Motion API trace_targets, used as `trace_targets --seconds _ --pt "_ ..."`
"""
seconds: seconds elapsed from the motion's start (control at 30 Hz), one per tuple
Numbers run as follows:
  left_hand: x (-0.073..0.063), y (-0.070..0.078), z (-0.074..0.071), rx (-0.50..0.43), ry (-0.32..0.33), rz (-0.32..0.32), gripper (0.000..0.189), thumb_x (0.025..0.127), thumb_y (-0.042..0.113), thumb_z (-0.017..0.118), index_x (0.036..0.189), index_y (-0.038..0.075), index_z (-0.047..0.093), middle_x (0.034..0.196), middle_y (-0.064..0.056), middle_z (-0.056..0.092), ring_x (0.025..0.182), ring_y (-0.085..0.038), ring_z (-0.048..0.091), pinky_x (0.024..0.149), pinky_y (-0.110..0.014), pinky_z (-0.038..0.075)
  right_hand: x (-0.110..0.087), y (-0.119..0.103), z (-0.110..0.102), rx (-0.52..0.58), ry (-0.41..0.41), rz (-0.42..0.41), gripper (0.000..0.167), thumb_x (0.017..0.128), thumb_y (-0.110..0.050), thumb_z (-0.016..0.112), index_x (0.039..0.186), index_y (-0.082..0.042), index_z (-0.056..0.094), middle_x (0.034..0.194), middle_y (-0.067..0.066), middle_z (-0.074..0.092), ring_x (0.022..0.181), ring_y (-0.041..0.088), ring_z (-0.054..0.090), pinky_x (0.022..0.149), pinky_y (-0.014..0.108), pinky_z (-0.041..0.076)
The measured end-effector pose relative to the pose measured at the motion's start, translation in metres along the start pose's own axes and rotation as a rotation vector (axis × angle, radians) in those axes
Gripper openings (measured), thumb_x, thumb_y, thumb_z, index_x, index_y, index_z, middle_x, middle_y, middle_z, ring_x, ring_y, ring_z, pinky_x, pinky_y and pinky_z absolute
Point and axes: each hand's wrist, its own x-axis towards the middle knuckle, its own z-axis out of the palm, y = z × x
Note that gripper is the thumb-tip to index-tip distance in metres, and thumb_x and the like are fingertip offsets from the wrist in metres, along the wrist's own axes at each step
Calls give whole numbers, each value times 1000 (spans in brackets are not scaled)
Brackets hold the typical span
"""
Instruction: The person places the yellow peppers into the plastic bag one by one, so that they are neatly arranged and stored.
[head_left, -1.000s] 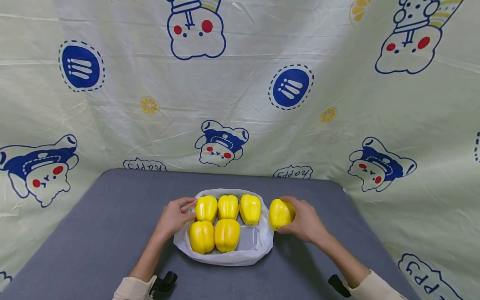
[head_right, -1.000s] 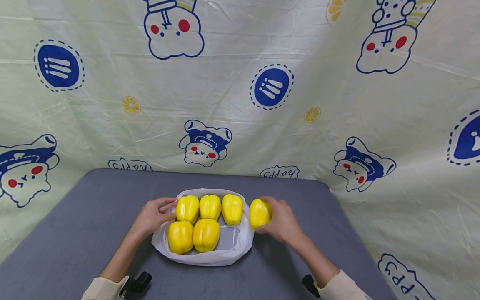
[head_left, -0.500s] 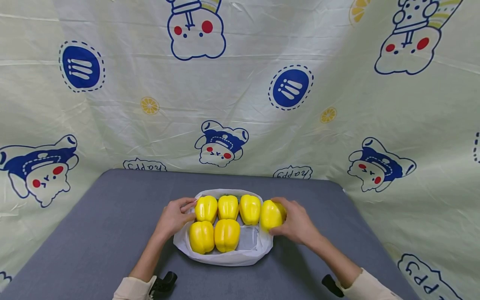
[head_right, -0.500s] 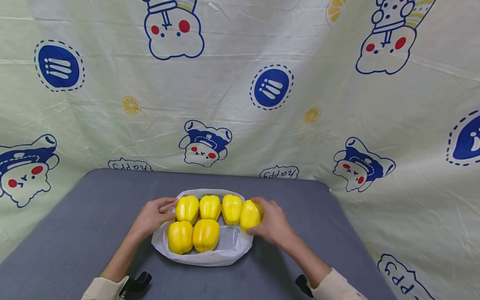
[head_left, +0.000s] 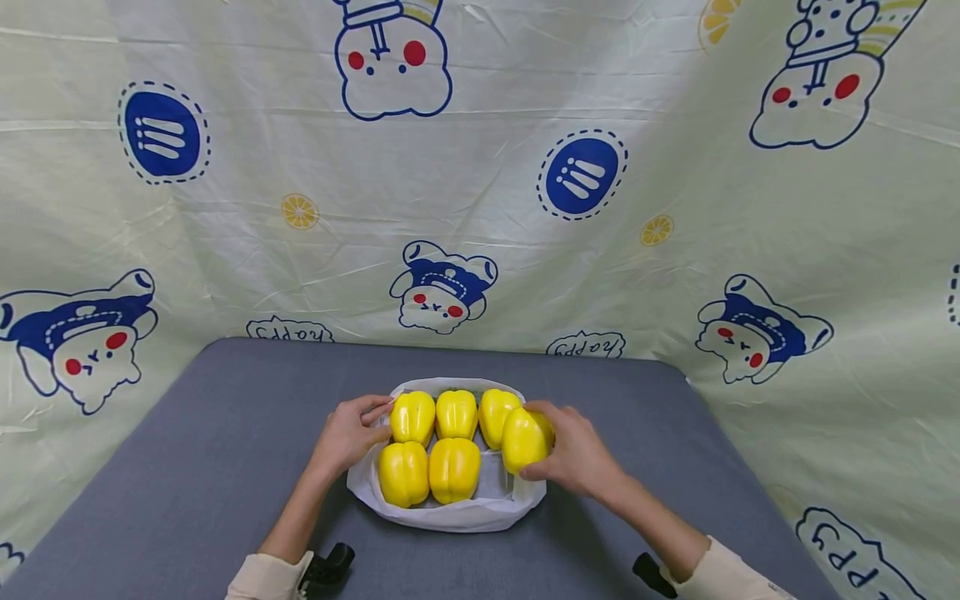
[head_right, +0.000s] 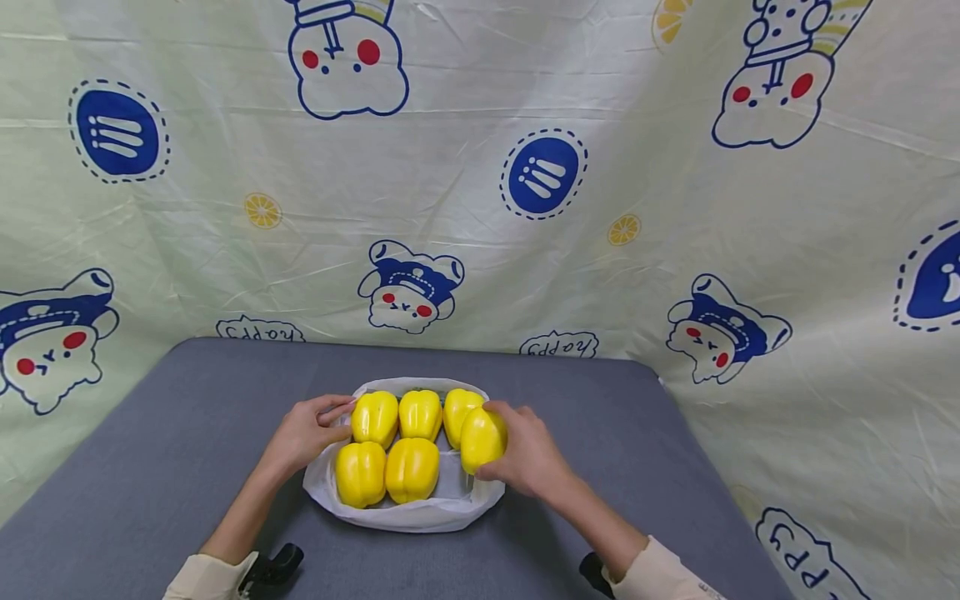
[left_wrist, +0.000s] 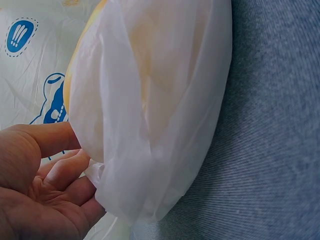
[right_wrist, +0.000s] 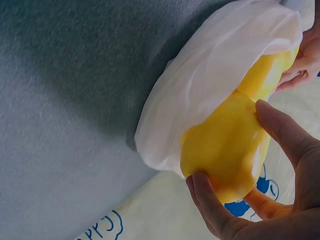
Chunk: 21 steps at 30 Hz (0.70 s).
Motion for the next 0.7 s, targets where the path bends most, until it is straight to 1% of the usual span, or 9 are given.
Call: trace_targets --seconds 0.27,0.53,0.7 --pt "0 0 0 -3 0 8 47 89 7 72 134 4 64 127 -11 72 128 -32 61 105 -49 48 -4 -9 9 33 -34 -6 87 58 -20 97 136 -17 61 115 12 61 94 23 56 78 42 53" --pt "0 0 1 -6 -1 5 46 89 7 71 135 4 64 127 -11 72 129 -32 61 105 -50 48 -7 -13 17 46 -48 5 88 57 -20 98 136 -18 60 116 12 61 96 24 56 81 44 53" --pt "0 0 1 -11 -2 7 47 89 7 72 135 3 64 128 -11 71 129 -32 60 106 -50 47 -9 -12 21 51 -63 -3 88 55 -21 98 134 -18 60 113 13 60 94 24 56 80 44 52"
